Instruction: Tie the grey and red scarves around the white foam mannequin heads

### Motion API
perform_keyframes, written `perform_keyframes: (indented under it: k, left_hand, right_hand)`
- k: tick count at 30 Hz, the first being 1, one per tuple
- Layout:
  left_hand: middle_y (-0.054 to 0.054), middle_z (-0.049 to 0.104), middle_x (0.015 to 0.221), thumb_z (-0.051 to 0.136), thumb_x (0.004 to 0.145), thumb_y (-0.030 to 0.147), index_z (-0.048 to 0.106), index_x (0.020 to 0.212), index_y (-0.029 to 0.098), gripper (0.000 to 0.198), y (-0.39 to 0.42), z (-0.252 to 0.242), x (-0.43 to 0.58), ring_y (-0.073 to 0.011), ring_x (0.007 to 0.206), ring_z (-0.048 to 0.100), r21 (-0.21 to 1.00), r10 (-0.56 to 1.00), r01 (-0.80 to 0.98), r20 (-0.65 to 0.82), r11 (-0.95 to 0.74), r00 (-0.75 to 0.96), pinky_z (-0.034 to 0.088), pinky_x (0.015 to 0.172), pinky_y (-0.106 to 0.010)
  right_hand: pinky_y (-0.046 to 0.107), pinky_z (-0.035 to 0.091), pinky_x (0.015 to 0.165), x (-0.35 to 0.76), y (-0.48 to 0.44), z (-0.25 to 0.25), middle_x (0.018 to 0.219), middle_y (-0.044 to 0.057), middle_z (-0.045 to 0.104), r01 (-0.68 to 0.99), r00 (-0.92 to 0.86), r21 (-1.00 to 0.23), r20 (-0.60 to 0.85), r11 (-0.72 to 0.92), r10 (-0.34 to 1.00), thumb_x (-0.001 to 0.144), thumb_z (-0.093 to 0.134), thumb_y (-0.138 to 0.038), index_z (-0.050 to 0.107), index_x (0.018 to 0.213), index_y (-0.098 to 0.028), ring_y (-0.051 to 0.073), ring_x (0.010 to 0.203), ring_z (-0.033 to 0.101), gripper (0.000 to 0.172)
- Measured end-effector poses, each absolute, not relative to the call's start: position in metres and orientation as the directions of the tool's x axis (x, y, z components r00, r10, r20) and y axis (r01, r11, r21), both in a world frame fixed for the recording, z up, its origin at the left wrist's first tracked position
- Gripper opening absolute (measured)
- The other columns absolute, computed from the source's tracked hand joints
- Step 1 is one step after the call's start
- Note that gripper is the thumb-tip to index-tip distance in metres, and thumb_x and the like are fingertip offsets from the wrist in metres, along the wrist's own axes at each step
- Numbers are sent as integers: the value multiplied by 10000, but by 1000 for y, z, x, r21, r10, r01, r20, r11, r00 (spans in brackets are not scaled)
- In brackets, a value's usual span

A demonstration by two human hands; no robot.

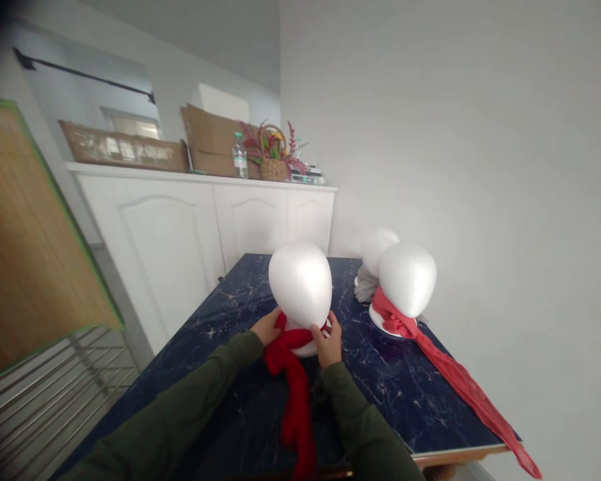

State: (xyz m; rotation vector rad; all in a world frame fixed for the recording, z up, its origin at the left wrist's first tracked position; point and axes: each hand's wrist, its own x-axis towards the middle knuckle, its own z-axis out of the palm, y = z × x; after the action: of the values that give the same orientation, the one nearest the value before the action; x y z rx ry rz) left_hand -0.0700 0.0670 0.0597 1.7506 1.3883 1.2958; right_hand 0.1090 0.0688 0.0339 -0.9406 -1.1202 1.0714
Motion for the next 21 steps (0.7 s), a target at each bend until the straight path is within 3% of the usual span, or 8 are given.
perform_keyframes:
  k: [5,8,10,13,16,19,21]
  left_hand:
    - [-79,580,1104,485,527,-29,540,1080,170,591,67,60,-66,-264,1088,475,829,927,426,368,-362,73,288,980,-359]
    - [-98,588,1045,524,572,33,566,981,144,426,61,52,-59,-259,1064,476,838,933,451,359,-308,-32,296,964,-373]
    - [-114,596,947,558,590,90,573,876,130,288,54,45,-56,-283,1008,500,831,948,520,298,-200,-113,319,925,-404]
    - [-96,592,847,556,614,118,558,772,139,159,47,37,-57,-273,919,541,791,965,604,227,-102,-134,363,864,-388]
    - [-55,608,770,472,689,106,550,734,150,100,50,34,-67,-203,810,582,795,977,605,166,-51,-137,420,782,-315]
    - [-40,631,740,394,751,107,554,775,141,166,62,34,-88,-151,695,606,819,974,572,102,33,-202,460,657,-253]
    - [-44,643,738,377,767,103,562,801,130,190,73,38,-106,-135,636,613,819,965,566,64,96,-255,465,592,-233]
  right_hand:
    - [320,483,753,94,41,18,1101,117,509,-205,150,-974,66,97,986,536,716,-379,304,1180,-193,207,908,556,787]
    - [299,511,615,87,32,16,1017,85,552,-294,139,-955,-90,-46,986,464,773,-282,283,1152,-225,196,799,600,847]
    - [265,478,484,86,33,18,896,60,601,-344,105,-919,-242,-193,965,486,765,-260,358,1079,-215,176,653,613,720]
    - [210,394,382,89,41,23,678,22,626,-386,41,-853,-395,-350,918,579,709,-262,480,874,-182,142,499,587,382]
    - [177,347,345,94,47,26,575,-16,607,-443,32,-819,-420,-364,907,644,647,-253,510,743,-179,105,435,550,185]
    - [170,312,315,104,47,30,550,-39,598,-536,34,-774,-419,-338,907,709,543,-215,526,747,-180,76,381,497,55]
    - [177,362,344,114,48,34,577,-37,610,-596,31,-744,-399,-303,916,751,448,-195,526,781,-183,85,413,522,84]
